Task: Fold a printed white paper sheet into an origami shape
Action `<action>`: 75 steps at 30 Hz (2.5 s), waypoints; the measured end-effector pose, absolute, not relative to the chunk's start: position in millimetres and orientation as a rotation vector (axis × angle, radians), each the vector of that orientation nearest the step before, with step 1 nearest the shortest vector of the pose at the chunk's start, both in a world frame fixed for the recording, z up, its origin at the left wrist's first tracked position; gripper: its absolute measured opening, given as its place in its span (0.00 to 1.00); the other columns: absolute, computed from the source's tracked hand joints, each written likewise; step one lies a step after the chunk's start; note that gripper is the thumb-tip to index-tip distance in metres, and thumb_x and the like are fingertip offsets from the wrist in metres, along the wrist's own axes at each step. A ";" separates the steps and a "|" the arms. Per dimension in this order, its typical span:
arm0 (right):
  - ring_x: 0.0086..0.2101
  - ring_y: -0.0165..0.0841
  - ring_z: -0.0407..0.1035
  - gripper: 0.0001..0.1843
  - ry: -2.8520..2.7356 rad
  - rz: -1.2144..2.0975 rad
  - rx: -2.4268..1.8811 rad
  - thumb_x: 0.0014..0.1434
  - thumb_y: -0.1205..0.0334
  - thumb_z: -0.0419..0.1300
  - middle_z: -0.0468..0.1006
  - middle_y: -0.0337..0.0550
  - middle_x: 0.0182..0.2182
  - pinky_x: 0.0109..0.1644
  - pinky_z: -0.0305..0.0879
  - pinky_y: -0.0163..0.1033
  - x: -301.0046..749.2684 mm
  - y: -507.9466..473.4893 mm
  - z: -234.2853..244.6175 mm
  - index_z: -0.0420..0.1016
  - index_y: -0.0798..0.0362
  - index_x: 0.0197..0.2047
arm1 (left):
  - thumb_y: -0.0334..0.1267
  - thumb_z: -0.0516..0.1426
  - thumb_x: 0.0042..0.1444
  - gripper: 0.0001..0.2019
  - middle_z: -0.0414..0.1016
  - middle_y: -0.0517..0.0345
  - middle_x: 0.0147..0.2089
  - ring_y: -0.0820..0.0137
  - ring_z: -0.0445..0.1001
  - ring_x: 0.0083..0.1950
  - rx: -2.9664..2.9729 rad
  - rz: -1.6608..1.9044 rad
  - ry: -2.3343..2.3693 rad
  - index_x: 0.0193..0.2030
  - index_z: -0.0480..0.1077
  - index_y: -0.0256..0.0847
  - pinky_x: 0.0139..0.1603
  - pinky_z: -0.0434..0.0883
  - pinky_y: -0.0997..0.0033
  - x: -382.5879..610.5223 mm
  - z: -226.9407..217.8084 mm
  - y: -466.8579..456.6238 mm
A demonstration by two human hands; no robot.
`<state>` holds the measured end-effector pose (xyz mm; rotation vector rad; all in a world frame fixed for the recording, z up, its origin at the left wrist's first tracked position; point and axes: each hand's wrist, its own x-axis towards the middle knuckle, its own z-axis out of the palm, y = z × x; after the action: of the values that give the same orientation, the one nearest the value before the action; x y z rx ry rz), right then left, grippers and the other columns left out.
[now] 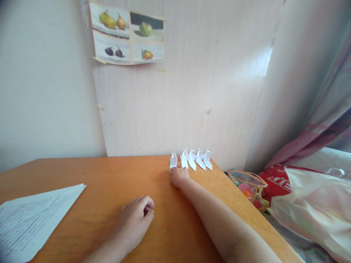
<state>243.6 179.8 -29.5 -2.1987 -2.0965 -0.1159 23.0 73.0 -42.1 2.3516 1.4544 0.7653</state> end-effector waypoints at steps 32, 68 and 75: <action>0.50 0.50 0.73 0.14 -2.533 -0.194 -1.989 0.64 0.62 0.57 0.81 0.64 0.46 0.49 0.67 0.50 168.7 84.2 5.4 0.84 0.57 0.43 | 0.33 0.53 0.59 0.06 0.77 0.61 0.35 0.67 0.74 0.39 2.153 0.952 1.369 0.33 0.69 0.44 0.39 0.65 0.69 21.4 -49.3 83.5; 0.50 0.42 0.71 0.16 -1.779 0.404 -1.250 0.59 0.60 0.63 0.76 0.50 0.49 0.52 0.67 0.48 197.0 94.7 -29.8 0.71 0.52 0.51 | 0.32 0.54 0.60 0.15 0.74 0.49 0.52 0.60 0.74 0.54 1.942 1.619 1.241 0.54 0.68 0.41 0.57 0.70 0.54 9.0 -42.2 103.1; 0.46 0.39 0.71 0.09 -1.856 0.370 -1.204 0.61 0.63 0.62 0.79 0.46 0.43 0.52 0.65 0.47 191.4 93.1 -31.9 0.74 0.52 0.46 | 0.28 0.55 0.59 0.17 0.74 0.53 0.52 0.61 0.71 0.56 2.262 1.623 1.162 0.54 0.71 0.46 0.60 0.68 0.55 8.2 -33.5 93.6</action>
<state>191.4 93.1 -31.9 -1.2045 -1.8559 0.3696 8.2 93.6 -33.5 2.2619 1.1624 1.6231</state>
